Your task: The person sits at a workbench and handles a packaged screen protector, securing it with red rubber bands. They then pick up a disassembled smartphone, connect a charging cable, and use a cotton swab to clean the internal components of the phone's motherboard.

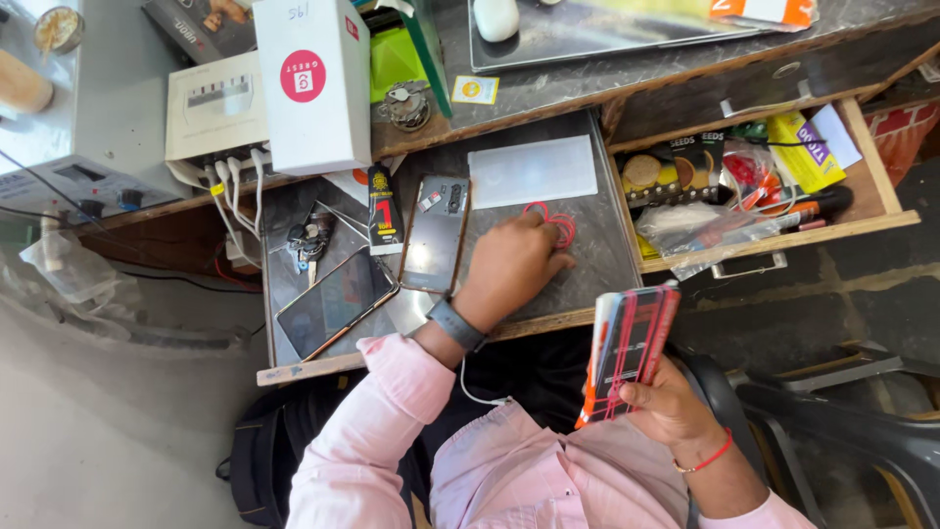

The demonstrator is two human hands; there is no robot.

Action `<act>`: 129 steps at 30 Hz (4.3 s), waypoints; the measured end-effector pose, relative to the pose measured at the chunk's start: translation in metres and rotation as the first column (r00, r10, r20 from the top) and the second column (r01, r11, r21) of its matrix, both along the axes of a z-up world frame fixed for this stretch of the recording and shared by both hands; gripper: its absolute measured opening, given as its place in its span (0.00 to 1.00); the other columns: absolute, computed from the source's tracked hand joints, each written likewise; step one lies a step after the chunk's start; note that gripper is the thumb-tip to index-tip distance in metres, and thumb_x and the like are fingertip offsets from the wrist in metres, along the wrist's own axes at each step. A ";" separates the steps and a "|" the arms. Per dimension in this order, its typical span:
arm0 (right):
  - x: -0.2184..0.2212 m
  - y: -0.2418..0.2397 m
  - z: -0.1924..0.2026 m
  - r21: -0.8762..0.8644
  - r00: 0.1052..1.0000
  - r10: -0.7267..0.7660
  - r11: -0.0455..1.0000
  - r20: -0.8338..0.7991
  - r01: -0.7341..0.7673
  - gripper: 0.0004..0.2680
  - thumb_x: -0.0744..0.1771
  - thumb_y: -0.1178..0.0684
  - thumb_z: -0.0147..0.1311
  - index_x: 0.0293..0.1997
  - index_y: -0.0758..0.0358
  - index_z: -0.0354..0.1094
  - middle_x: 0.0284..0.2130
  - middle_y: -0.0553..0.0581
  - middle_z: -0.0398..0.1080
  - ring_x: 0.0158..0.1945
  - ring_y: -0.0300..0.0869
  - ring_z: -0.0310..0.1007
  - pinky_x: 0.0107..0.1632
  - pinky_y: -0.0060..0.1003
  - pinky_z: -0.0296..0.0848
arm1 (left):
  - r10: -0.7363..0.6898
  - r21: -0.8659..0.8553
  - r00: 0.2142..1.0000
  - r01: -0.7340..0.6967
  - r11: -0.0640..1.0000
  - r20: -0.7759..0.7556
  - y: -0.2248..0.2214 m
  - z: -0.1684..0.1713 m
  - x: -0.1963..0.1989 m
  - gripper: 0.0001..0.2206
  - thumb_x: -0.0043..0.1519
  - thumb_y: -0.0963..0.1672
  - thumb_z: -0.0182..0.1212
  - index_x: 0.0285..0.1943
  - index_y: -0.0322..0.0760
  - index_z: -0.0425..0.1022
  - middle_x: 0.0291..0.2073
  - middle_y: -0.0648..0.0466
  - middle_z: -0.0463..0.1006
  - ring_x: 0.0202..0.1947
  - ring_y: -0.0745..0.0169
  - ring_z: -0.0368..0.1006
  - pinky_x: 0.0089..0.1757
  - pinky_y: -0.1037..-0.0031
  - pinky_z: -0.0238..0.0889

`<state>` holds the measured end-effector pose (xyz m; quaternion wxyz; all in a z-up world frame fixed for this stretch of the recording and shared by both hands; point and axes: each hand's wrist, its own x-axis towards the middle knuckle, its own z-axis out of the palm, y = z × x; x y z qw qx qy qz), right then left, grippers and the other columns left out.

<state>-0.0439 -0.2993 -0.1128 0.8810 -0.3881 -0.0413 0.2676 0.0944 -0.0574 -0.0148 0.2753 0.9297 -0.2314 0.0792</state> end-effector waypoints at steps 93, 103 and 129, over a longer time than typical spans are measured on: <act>0.063 0.055 0.129 -0.849 0.541 0.657 0.365 0.526 0.382 0.12 0.56 0.48 0.69 0.35 0.64 0.76 0.28 0.65 0.76 0.34 0.60 0.76 0.36 0.50 0.73 | -0.274 0.275 0.921 0.350 0.895 -0.279 0.017 0.084 -0.079 0.08 0.53 0.47 0.66 0.30 0.38 0.79 0.28 0.47 0.80 0.31 0.44 0.78 0.33 0.57 0.69; 0.041 0.017 0.048 -0.373 0.964 0.222 0.915 0.144 -0.155 0.22 0.62 0.56 0.67 0.61 0.69 0.66 0.47 0.54 0.77 0.48 0.36 0.75 0.51 0.34 0.76 | -0.580 -0.502 0.687 0.348 0.792 -0.438 0.061 0.074 -0.008 0.11 0.63 0.50 0.62 0.43 0.40 0.78 0.35 0.48 0.83 0.36 0.48 0.81 0.39 0.60 0.73; 0.038 0.011 0.013 -0.026 0.991 0.008 1.000 0.131 -0.005 0.23 0.58 0.51 0.77 0.53 0.74 0.72 0.40 0.66 0.74 0.40 0.43 0.79 0.44 0.36 0.79 | -0.287 -0.492 0.930 0.143 0.859 -0.231 0.007 0.039 -0.072 0.02 0.61 0.37 0.60 0.40 0.31 0.75 0.39 0.47 0.73 0.44 0.48 0.72 0.45 0.64 0.67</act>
